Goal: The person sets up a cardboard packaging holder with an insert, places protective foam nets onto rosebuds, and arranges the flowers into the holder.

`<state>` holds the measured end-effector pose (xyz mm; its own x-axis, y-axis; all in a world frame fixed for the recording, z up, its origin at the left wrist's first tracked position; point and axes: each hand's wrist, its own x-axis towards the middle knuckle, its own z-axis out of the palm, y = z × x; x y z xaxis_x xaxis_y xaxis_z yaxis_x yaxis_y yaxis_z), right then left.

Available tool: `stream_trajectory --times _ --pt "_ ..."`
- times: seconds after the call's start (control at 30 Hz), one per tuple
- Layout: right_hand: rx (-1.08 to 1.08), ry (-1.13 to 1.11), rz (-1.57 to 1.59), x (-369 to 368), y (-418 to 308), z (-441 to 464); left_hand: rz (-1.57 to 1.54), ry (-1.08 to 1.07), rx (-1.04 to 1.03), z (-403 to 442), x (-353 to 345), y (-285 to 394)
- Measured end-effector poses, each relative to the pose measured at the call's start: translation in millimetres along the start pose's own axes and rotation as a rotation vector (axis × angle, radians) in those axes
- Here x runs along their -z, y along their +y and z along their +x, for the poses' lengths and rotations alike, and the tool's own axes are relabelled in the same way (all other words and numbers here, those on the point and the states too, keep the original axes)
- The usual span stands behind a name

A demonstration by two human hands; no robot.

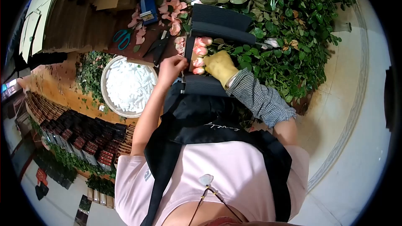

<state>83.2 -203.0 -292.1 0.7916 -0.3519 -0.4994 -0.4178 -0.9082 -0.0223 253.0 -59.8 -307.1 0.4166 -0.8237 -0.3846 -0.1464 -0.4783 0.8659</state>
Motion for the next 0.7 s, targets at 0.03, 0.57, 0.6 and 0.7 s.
stream_trajectory --times 0.03,0.57,0.6,0.7 --pt "-0.006 0.001 -0.004 8 1 0 0.052 0.009 -0.045 3 -10 3" --pt "0.169 0.072 0.124 17 8 -12 -0.09 -0.161 0.017 0 -19 -26" --pt "0.136 0.062 0.147 23 7 -14 -0.167 -0.172 0.052 -1 -17 -22" --pt "0.107 0.06 0.185 32 1 -17 -0.379 -0.187 0.081 -1 -12 -19"
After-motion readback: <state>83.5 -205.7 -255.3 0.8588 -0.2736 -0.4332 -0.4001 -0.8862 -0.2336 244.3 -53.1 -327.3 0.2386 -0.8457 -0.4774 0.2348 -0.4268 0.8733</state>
